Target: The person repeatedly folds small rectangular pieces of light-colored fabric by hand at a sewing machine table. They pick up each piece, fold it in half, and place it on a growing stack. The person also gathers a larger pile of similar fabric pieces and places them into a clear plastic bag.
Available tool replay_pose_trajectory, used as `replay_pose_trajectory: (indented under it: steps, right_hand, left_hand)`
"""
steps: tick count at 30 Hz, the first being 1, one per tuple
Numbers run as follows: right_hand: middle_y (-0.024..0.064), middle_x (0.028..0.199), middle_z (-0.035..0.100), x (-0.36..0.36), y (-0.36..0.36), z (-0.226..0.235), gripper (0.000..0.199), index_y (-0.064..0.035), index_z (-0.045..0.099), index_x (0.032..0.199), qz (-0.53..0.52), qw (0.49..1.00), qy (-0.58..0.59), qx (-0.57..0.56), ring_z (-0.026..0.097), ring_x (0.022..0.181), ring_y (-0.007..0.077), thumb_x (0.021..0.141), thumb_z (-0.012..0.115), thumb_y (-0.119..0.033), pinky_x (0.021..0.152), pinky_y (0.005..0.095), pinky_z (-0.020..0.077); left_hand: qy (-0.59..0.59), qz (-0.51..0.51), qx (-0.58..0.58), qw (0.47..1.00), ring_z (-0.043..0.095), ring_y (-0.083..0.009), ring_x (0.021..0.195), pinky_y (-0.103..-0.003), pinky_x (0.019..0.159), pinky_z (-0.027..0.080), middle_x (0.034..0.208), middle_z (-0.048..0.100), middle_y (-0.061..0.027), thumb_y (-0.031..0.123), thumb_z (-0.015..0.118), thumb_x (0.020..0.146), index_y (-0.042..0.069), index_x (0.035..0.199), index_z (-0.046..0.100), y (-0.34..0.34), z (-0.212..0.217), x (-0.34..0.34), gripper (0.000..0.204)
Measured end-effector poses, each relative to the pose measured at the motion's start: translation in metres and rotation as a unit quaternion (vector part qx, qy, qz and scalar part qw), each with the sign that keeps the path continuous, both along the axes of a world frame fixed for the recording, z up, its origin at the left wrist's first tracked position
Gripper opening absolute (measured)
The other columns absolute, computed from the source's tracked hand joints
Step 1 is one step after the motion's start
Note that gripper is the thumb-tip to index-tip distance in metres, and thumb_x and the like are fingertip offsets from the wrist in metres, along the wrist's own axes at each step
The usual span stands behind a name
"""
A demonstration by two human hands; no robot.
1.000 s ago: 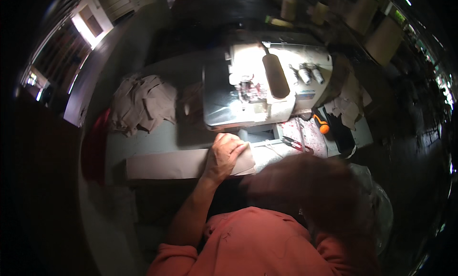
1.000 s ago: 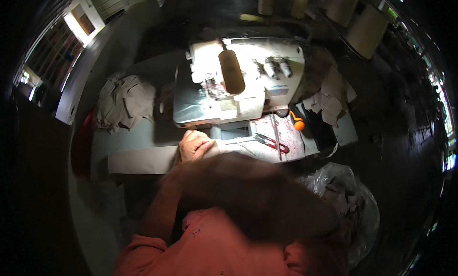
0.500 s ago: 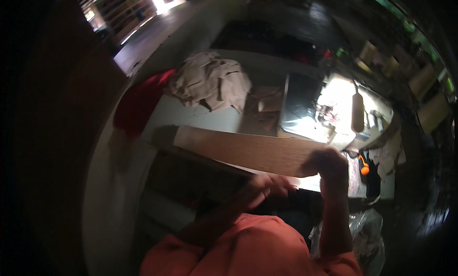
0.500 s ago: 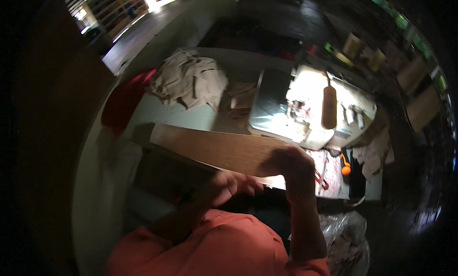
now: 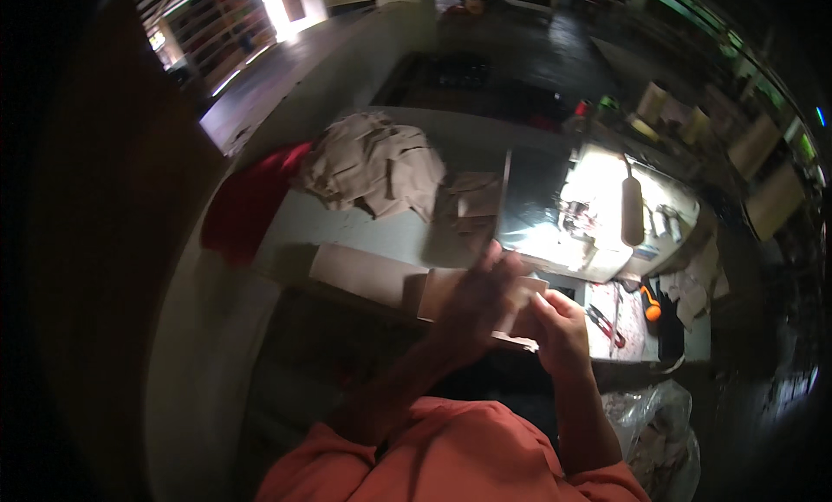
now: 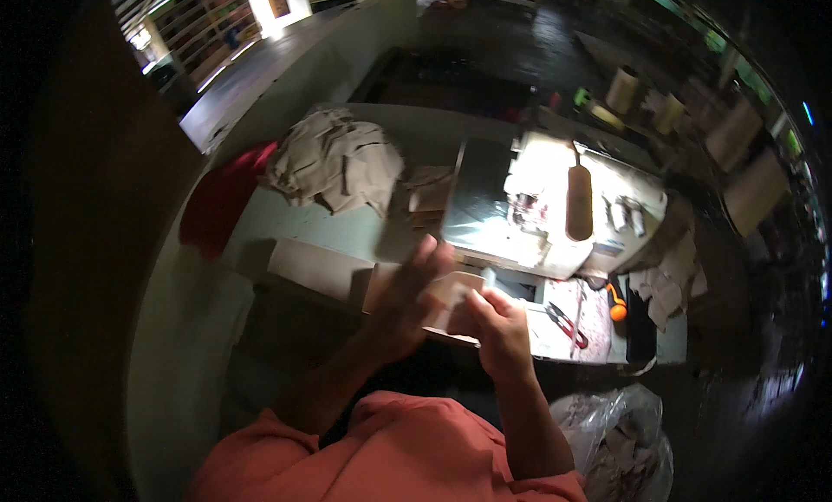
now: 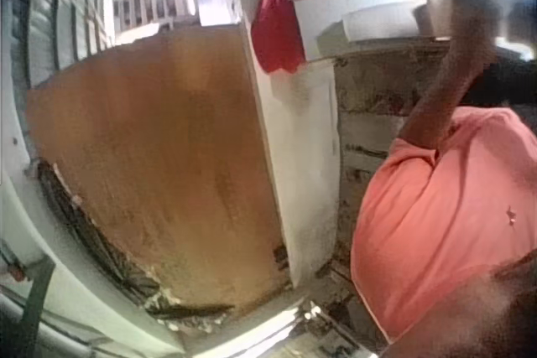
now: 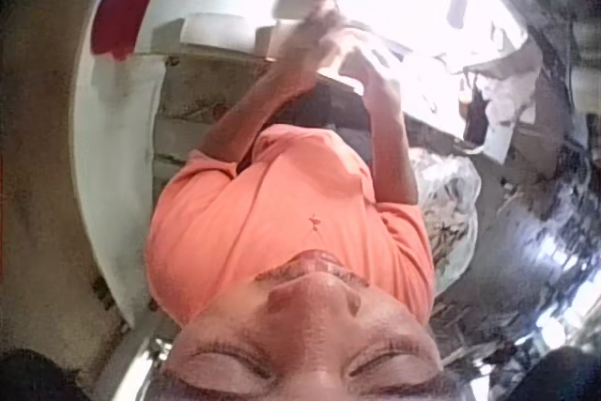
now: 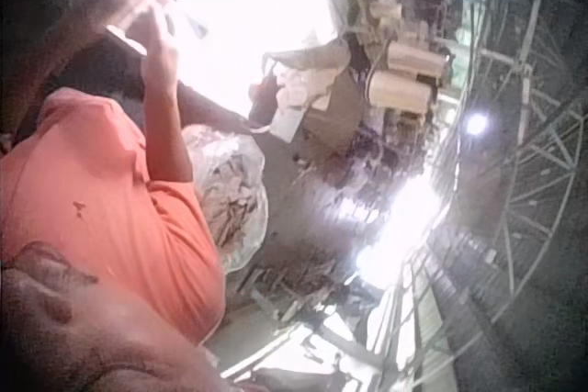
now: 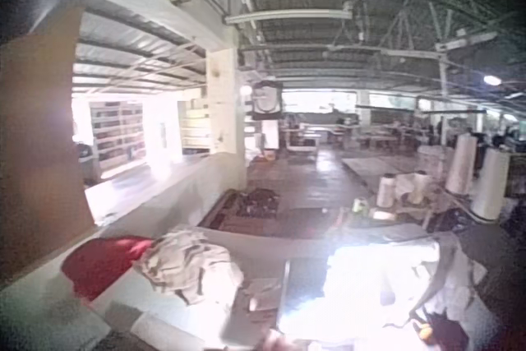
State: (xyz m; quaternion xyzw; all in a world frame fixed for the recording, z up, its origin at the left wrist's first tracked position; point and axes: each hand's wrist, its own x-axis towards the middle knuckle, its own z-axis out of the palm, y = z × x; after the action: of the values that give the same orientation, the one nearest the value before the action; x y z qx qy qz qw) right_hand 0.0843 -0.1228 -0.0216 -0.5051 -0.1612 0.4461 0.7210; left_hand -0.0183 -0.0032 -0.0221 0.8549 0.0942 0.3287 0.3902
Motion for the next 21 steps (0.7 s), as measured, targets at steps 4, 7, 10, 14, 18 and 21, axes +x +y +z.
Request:
replay_pose_trajectory:
  steps: [4,7,10,14,18,21]
  right_hand:
    - [0.0086,0.084,0.058,0.005,-0.014,0.001,0.025,0.0032,0.052,0.098,-0.024,0.990,0.126,0.066,0.058,0.069,0.0123,0.085,0.048,-0.017,0.059,0.0224,0.0502]
    - [0.0086,0.086,0.059,0.002,-0.019,0.000,0.026,0.0039,0.052,0.100,-0.022,0.996,0.088,0.005,0.058,0.071,0.0121,0.084,0.050,-0.016,0.061,0.0237,0.0506]
    - [0.0104,0.086,0.059,0.008,-0.024,-0.001,0.021,0.0059,0.052,0.096,-0.010,1.000,-0.007,0.010,0.058,0.072,0.0128,0.080,0.053,-0.008,0.065,0.0252,0.0491]
    - [0.0066,0.080,0.060,0.009,-0.024,0.006,0.015,0.0049,0.055,0.091,-0.005,0.997,-0.075,0.005,0.056,0.068,0.0094,0.078,0.055,-0.003,0.061,0.0205,0.0462]
    - [0.0031,0.076,0.059,0.006,-0.023,0.012,0.010,0.0015,0.057,0.086,-0.011,0.984,-0.176,-0.020,0.054,0.068,0.0062,0.077,0.056,0.000,0.057,0.0192,0.0443]
    - [0.0025,0.074,0.059,0.006,-0.022,0.015,0.009,0.0005,0.057,0.086,-0.019,0.977,-0.210,-0.044,0.054,0.066,0.0056,0.077,0.056,-0.001,0.056,0.0189,0.0438]
  left_hand:
    - [0.139,-0.007,0.252,0.958,0.020,-0.0375,0.123,-0.046,0.100,0.016,0.130,0.028,-0.0218,0.037,0.062,0.067,-0.006,0.119,0.037,-0.027,0.002,0.015,0.071]
    - [0.167,-0.070,0.227,0.957,0.020,-0.0377,0.123,-0.047,0.100,0.016,0.130,0.028,-0.0219,0.038,0.062,0.068,-0.005,0.121,0.034,-0.029,0.008,0.012,0.074]
    - [0.139,-0.141,0.129,0.972,0.020,-0.0359,0.124,-0.041,0.101,0.017,0.130,0.027,-0.0236,0.040,0.059,0.071,-0.007,0.121,0.031,-0.015,0.006,0.019,0.074]
    - [0.152,-0.175,-0.116,0.966,0.040,-0.0332,0.112,-0.036,0.092,0.033,0.118,0.041,-0.0246,0.035,0.054,0.079,-0.010,0.117,0.036,0.006,0.015,0.032,0.061]
    - [0.190,-0.244,-0.331,0.891,0.053,-0.0167,0.092,-0.027,0.079,0.042,0.102,0.055,-0.0125,0.024,0.055,0.082,-0.006,0.108,0.047,0.015,0.019,0.042,0.041]
    - [0.207,-0.218,-0.368,0.880,0.053,-0.0077,0.075,-0.022,0.067,0.044,0.083,0.058,-0.0036,0.017,0.056,0.081,-0.003,0.092,0.055,0.015,0.029,0.041,0.023]
